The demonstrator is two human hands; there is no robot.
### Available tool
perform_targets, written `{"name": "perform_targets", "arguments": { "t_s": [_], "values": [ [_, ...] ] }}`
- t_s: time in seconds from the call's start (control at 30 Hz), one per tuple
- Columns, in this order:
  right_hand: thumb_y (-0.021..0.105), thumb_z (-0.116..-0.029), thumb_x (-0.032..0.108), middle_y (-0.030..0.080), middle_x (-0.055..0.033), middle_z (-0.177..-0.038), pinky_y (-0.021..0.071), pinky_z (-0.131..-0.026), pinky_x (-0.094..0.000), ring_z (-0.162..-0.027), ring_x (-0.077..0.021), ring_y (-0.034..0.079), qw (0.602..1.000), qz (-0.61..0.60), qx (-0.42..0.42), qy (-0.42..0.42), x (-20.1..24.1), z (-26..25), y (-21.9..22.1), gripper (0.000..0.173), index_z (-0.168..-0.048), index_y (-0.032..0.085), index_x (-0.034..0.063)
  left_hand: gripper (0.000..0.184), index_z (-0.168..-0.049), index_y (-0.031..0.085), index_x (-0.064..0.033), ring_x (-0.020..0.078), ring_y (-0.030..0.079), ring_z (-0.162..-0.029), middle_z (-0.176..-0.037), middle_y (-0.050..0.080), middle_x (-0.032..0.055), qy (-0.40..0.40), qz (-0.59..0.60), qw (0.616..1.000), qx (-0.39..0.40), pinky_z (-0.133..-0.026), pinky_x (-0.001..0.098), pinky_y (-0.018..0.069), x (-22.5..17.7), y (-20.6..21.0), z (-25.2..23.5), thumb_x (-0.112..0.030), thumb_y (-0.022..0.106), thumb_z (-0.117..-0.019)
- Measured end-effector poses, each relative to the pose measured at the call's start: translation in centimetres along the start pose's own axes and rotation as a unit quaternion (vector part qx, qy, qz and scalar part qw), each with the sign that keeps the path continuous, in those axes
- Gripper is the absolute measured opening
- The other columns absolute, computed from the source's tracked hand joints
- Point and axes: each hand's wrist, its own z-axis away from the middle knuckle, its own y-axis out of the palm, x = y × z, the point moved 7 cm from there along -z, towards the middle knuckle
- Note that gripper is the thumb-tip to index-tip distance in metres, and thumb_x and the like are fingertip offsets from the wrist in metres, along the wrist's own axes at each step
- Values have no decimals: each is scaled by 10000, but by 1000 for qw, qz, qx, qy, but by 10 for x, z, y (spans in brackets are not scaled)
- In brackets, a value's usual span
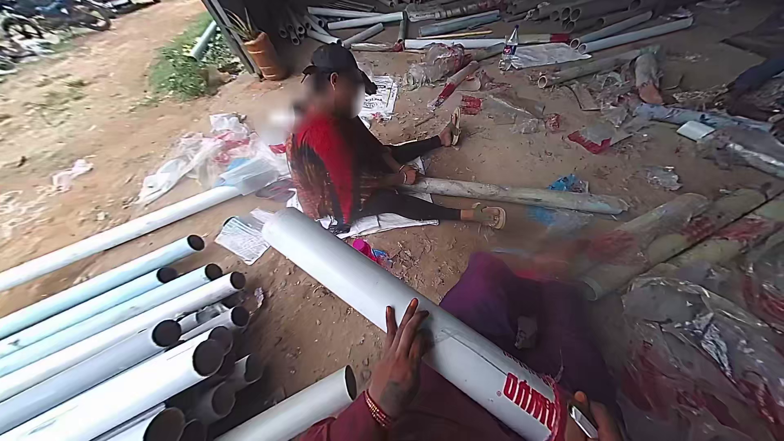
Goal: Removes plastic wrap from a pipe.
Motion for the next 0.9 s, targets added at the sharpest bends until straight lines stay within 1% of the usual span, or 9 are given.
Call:
{"name": "perform_targets", "arguments": {
  "t_s": [0.1,0.2,0.33,0.47,0.57,0.63,0.73,0.83,0.9],
  "values": [
    [526,-972,212,684,-244,-740,552,-622,-511,-685,-390,707,1000,-4,-18,-6,-2,2,2,386,-793,681,-93,130,-997,563,-144,240,492,-1407,-1223,657,105,18,25,999,10,-1244,546,157,-4,-1,7,-116,452,-1058],
    [503,-946,282,670,-150,-670,538,-536,-418,-600,-286,690,996,29,-80,-27,-1,-1,-2,403,-713,670,-1,176,-1032,562,-136,139,455,-1412,-1184,640,95,39,55,997,33,-1251,520,5,-8,-2,12,-189,409,-1100],
    [569,-881,267,696,-106,-674,549,-496,-385,-578,-232,702,996,13,-87,-12,-1,-13,3,327,-714,708,22,233,-1074,604,-98,135,611,-1207,-1111,692,118,75,68,994,44,-1229,482,107,3,5,2,-214,404,-1105],
    [617,-849,229,692,-83,-669,554,-497,-365,-576,-211,698,997,-3,-82,-15,5,-22,5,251,-710,708,41,208,-1016,605,-34,345,591,-1274,-1056,708,185,89,67,993,50,-1167,583,265,15,18,-22,-168,454,-1068],
    [603,-867,225,685,-96,-668,551,-495,-359,-576,-211,693,996,11,-88,-21,5,-16,2,272,-707,694,25,444,-1027,599,-79,292,572,-1312,-1151,724,131,87,40,994,57,-1188,476,270,16,16,-30,-460,376,-1077],
    [597,-900,214,658,-119,-657,520,-480,-378,-559,-237,668,997,3,-80,-12,2,-10,2,295,-702,665,6,569,-1037,694,-91,235,683,-1164,-1083,772,88,91,14,993,73,-1095,428,404,16,5,-37,-567,382,-1042],
    [625,-933,185,666,-164,-664,511,-524,-427,-576,-266,661,997,-58,-15,52,-13,-11,-2,307,-738,682,-45,530,-972,730,-67,270,750,-888,-956,783,122,98,-4,989,110,-855,458,533,23,1,-57,-490,421,-1054],
    [608,-1005,178,701,-41,-749,523,-669,-240,-677,-35,642,958,-169,131,190,-45,-29,1,273,-891,716,-45,573,-1189,719,-55,372,651,-1227,-1260,721,147,55,-54,983,165,-1097,611,389,42,23,-53,-464,337,-1070],
    [619,-1021,218,680,-1,-788,497,-645,-210,-661,0,599,918,-202,205,273,-68,-39,9,244,-1064,663,-18,553,-1110,752,-64,369,669,-1200,-1180,754,139,51,-66,983,164,-1086,597,405,45,30,-52,-390,308,-1065]
  ]
}}
